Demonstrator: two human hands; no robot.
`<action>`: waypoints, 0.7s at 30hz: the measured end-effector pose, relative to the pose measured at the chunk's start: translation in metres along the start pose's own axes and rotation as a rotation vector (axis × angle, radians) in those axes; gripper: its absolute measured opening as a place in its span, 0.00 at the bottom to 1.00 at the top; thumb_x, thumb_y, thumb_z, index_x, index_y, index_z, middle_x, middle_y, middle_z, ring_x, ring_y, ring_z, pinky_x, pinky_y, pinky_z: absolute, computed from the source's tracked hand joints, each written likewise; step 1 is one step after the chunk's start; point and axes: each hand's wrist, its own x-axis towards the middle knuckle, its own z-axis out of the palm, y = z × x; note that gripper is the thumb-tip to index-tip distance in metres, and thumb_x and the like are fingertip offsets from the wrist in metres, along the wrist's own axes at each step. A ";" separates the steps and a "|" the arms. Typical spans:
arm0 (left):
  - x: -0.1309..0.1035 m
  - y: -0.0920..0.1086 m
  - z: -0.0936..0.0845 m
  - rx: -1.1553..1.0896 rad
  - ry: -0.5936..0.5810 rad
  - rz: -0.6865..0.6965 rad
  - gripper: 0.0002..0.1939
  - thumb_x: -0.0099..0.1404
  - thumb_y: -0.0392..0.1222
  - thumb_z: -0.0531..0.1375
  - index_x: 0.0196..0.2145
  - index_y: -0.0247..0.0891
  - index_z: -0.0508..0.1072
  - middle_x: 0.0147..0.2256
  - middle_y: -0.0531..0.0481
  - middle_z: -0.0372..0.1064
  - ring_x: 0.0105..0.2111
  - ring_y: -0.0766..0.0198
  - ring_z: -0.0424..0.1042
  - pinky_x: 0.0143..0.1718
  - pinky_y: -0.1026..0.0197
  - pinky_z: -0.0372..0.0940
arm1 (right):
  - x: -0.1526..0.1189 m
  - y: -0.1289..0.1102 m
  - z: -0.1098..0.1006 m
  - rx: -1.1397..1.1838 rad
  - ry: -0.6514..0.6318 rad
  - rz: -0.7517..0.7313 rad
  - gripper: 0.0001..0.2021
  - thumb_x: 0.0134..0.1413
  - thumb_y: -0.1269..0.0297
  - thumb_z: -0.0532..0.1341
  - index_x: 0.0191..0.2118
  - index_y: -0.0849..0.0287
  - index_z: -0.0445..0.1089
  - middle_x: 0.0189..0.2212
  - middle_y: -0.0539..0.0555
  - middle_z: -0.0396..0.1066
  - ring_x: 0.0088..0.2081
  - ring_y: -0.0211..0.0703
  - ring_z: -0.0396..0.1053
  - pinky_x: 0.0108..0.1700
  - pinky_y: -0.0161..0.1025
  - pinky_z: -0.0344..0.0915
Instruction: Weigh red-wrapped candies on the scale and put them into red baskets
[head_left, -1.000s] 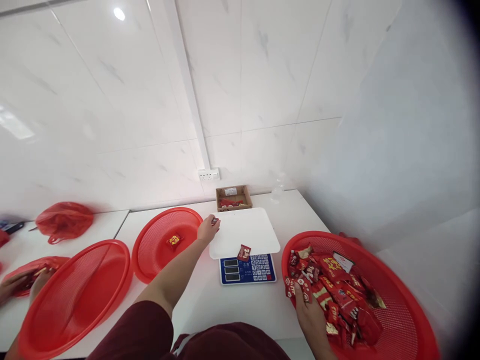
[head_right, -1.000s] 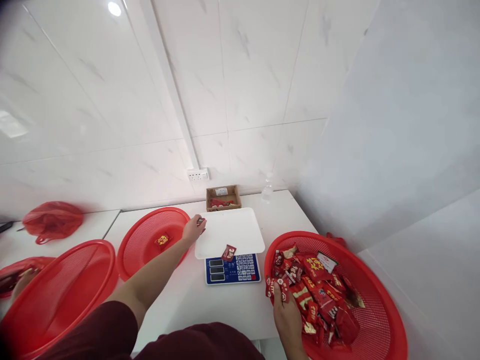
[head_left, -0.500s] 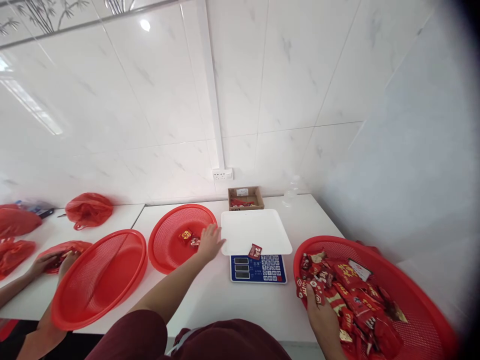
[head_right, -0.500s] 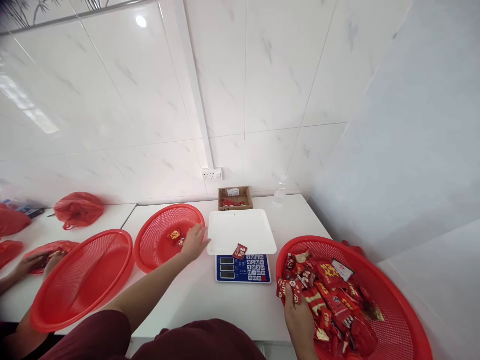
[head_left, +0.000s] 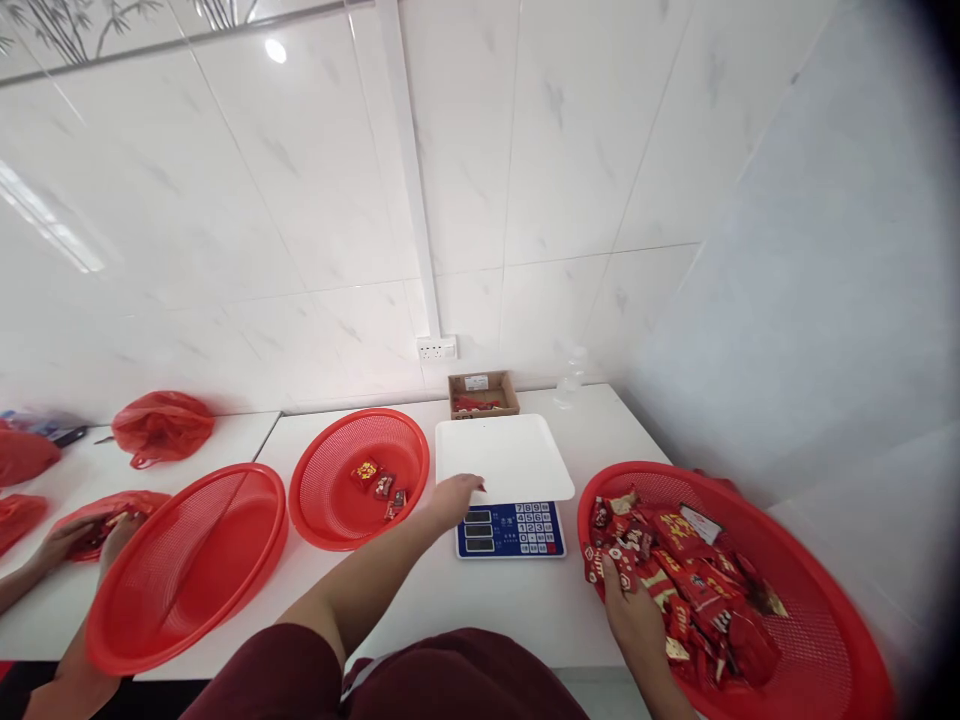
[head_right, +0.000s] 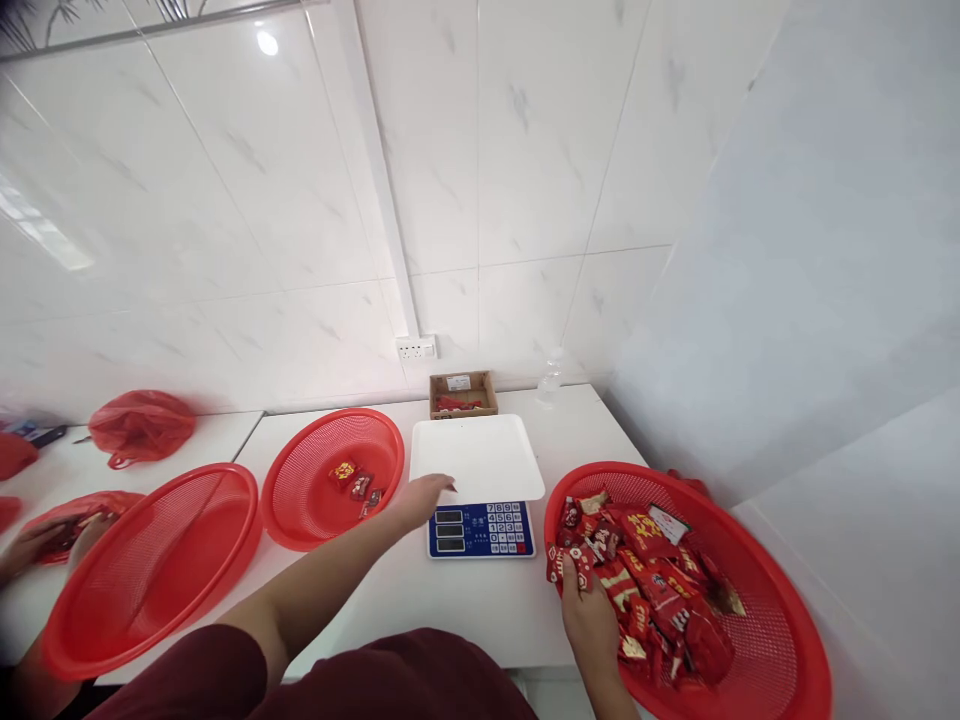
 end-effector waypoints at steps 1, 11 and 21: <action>-0.008 -0.008 -0.011 0.011 0.046 -0.041 0.24 0.61 0.25 0.48 0.49 0.42 0.71 0.52 0.46 0.68 0.53 0.58 0.65 0.56 0.54 0.58 | -0.002 -0.001 -0.001 0.033 0.032 -0.004 0.33 0.46 0.38 0.43 0.39 0.61 0.70 0.44 0.73 0.73 0.53 0.66 0.67 0.53 0.53 0.62; -0.065 0.047 -0.015 -0.700 -0.189 -0.062 0.18 0.61 0.48 0.59 0.48 0.41 0.70 0.41 0.47 0.73 0.41 0.60 0.71 0.43 0.60 0.64 | -0.052 -0.058 0.002 0.398 -0.261 -0.295 0.23 0.52 0.42 0.52 0.30 0.59 0.70 0.29 0.57 0.76 0.34 0.47 0.72 0.38 0.41 0.67; -0.077 0.077 -0.006 -1.235 -0.343 -0.319 0.20 0.53 0.55 0.66 0.30 0.35 0.68 0.26 0.52 0.69 0.24 0.71 0.66 0.28 0.67 0.61 | -0.050 -0.063 -0.017 0.293 -0.497 -0.481 0.26 0.57 0.44 0.45 0.24 0.58 0.67 0.23 0.52 0.70 0.28 0.41 0.66 0.32 0.37 0.63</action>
